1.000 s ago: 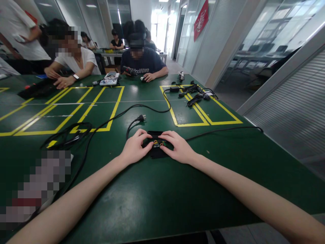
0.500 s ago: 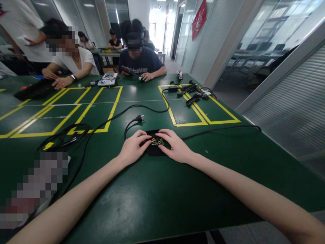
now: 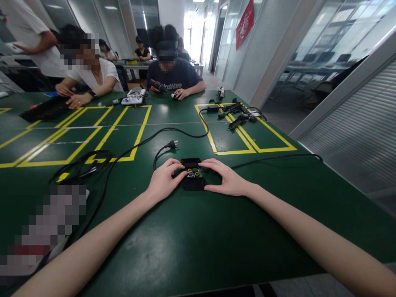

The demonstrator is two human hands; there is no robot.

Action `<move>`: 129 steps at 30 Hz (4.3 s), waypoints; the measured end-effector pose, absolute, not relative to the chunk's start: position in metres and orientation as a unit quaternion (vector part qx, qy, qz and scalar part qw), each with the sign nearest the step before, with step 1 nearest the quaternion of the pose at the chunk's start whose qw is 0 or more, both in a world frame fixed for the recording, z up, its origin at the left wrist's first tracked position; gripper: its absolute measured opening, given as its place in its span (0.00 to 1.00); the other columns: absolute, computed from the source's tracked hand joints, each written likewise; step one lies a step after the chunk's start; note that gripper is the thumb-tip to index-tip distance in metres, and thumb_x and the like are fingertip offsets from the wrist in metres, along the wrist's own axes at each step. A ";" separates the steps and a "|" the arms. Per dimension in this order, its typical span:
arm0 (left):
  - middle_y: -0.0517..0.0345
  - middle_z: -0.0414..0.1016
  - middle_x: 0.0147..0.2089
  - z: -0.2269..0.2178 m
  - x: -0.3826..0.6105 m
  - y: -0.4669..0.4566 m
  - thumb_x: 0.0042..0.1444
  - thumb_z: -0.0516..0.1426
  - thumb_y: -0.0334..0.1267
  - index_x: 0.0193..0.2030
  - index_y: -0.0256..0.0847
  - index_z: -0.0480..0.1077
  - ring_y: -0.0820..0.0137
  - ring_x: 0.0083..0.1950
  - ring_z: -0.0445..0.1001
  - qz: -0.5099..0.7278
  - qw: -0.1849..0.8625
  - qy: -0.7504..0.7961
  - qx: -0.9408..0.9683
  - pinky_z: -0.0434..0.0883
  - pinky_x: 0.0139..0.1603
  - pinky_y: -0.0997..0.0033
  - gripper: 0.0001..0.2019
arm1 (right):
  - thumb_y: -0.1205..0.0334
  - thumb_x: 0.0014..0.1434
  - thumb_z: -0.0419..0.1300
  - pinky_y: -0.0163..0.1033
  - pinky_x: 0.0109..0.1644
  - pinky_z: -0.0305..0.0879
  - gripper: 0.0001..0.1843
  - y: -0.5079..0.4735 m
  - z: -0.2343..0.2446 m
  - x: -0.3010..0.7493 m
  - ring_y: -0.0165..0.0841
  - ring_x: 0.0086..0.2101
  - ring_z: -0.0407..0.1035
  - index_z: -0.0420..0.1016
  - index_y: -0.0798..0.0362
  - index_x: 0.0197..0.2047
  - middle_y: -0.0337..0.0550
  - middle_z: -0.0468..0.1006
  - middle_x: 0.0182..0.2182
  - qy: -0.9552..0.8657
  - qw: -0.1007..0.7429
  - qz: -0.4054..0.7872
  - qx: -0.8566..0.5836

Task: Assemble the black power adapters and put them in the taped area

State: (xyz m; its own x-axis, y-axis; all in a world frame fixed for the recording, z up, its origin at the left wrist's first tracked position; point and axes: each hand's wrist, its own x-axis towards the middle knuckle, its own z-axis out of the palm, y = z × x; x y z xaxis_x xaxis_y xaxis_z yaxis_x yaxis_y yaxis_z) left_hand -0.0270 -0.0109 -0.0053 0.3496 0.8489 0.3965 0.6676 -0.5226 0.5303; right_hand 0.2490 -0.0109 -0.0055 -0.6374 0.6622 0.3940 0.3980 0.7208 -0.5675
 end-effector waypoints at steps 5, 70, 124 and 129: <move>0.54 0.78 0.49 -0.004 -0.028 -0.010 0.66 0.58 0.45 0.44 0.43 0.79 0.72 0.31 0.71 0.323 0.140 0.470 0.810 0.73 0.38 0.68 0.11 | 0.54 0.63 0.66 0.57 0.66 0.66 0.30 -0.013 -0.004 0.245 0.47 0.63 0.67 0.66 0.48 0.66 0.56 0.68 0.63 -0.881 0.297 0.206 -0.304; 0.65 0.67 0.23 0.019 -0.037 -0.012 0.46 0.57 0.35 0.28 0.38 0.72 0.76 0.25 0.63 0.300 0.372 0.396 0.784 0.60 0.27 0.76 0.04 | 0.64 0.65 0.56 0.33 0.28 0.58 0.05 -0.015 -0.004 0.253 0.27 0.21 0.62 0.72 0.52 0.38 0.35 0.71 0.24 -0.895 0.274 0.160 -0.314; 0.63 0.70 0.27 0.014 -0.034 -0.010 0.50 0.58 0.35 0.33 0.38 0.75 0.74 0.28 0.66 0.325 0.277 0.410 0.806 0.63 0.30 0.75 0.06 | 0.51 0.71 0.58 0.35 0.34 0.65 0.15 -0.009 -0.009 0.252 0.34 0.33 0.76 0.79 0.52 0.51 0.45 0.80 0.37 -0.913 0.248 0.038 -0.321; 0.63 0.67 0.26 0.014 -0.034 -0.009 0.51 0.58 0.35 0.31 0.38 0.75 0.74 0.27 0.64 0.325 0.265 0.406 0.812 0.61 0.29 0.75 0.05 | 0.50 0.72 0.57 0.36 0.32 0.64 0.17 -0.010 -0.008 0.251 0.34 0.32 0.75 0.80 0.53 0.51 0.46 0.80 0.36 -0.915 0.238 0.002 -0.326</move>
